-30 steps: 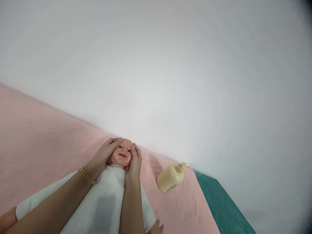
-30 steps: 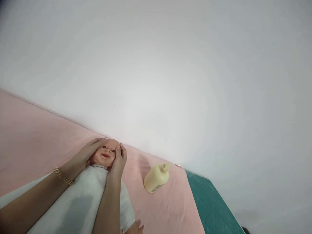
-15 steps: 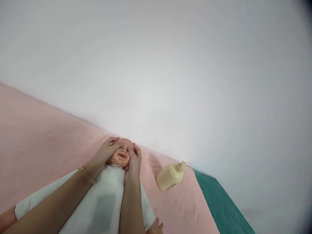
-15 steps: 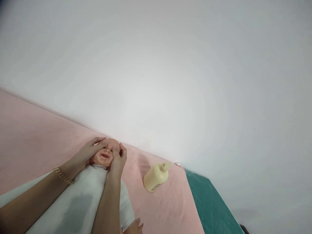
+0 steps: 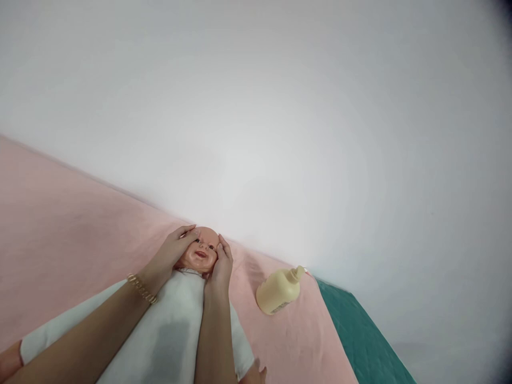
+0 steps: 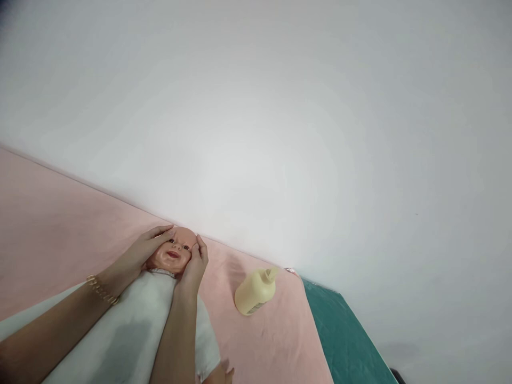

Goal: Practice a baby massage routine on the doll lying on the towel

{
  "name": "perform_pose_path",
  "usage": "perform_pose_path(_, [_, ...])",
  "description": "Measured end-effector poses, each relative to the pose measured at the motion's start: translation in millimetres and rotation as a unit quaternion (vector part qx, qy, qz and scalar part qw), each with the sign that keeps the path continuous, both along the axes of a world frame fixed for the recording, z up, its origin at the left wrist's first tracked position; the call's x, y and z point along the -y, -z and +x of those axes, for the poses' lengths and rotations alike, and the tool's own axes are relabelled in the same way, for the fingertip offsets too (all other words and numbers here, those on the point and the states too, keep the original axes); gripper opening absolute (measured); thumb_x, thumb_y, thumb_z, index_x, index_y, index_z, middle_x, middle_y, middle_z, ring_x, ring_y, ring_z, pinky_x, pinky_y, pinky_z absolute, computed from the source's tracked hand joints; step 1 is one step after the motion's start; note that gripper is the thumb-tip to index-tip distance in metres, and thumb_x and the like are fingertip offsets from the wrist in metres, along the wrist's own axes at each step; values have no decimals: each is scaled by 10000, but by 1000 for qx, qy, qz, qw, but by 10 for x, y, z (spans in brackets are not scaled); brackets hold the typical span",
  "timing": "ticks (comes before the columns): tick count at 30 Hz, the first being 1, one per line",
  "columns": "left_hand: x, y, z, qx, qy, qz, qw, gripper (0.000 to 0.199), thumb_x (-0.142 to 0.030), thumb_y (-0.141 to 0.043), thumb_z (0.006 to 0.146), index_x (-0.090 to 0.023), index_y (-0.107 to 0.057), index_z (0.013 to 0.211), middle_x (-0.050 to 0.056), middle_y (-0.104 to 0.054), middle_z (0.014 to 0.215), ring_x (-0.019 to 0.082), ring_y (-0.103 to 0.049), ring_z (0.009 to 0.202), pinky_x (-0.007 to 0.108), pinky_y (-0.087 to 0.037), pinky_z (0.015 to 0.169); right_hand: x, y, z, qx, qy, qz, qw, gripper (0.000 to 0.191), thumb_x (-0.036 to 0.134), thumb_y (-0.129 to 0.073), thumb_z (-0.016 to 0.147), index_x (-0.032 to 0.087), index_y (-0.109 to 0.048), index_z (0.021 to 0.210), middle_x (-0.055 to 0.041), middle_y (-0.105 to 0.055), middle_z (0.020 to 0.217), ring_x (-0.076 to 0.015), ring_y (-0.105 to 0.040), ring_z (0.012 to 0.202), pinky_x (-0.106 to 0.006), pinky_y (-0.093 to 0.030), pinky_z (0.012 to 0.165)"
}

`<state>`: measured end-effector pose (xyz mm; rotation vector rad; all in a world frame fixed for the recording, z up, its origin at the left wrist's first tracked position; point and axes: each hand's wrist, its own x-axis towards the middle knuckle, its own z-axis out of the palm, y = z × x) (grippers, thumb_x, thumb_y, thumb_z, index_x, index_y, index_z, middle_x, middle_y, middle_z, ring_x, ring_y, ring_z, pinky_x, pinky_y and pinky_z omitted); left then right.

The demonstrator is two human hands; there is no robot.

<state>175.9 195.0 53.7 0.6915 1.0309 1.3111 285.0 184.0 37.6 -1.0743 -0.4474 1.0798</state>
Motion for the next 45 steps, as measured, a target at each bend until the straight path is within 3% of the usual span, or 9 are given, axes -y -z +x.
perform_pose_path(7, [28,-32,-8,25,-22,-1,999,463,-382,-779,574,-180,-699,983,116,-721,1164,284,-684,1042,321,-559,773,-20,90,44,0,-25,10,1000,377,222,-584,750,191,-709,1105,-81,-743,1168,-223,-715,1014,-366,-565,906])
perform_pose_path(11, [49,-51,-6,21,-12,16,1000,468,-484,-800,599,-164,-696,925,117,-743,1068,294,-693,1008,333,-565,779,5,101,28,90,-33,25,995,364,430,-612,853,219,-693,1138,-67,-700,1262,-238,-644,1175,-361,-542,941])
perform_pose_path(14, [39,-34,-12,-22,-4,11,1000,598,-540,-818,589,-151,-673,1020,133,-731,1083,306,-693,1010,346,-562,777,24,91,3,143,-33,33,989,449,521,-690,809,205,-675,1129,-70,-706,1224,-247,-620,1200,-354,-519,973])
perform_pose_path(18, [18,-3,-37,-78,-5,8,997,699,-503,-848,551,-148,-639,1115,141,-705,1136,306,-692,1025,347,-558,794,49,67,-10,140,-40,31,989,502,492,-753,753,199,-651,1148,-73,-699,1203,-246,-628,1172,-345,-517,967])
perform_pose_path(23, [34,-18,-59,-62,10,-8,998,759,-418,-884,523,-140,-612,1175,132,-722,1044,279,-725,870,347,-577,721,67,34,0,148,-33,28,988,470,403,-780,713,200,-669,1123,-68,-702,1177,-235,-638,1137,-322,-520,943])
perform_pose_path(38, [17,-21,-24,-26,0,-13,1000,581,-454,-814,608,-158,-666,1086,134,-722,1104,288,-701,995,357,-574,805,-6,132,38,131,-4,33,991,353,381,-704,780,218,-744,1090,-60,-737,1116,-213,-675,1045,-285,-570,787])
perform_pose_path(45, [35,-60,-24,8,-9,-23,1000,388,-336,-746,708,-180,-699,1060,133,-720,1195,278,-700,1053,339,-587,808,-53,143,39,36,-1,14,999,346,244,-628,760,195,-752,1080,-83,-724,1216,-218,-696,1053,-342,-571,887])
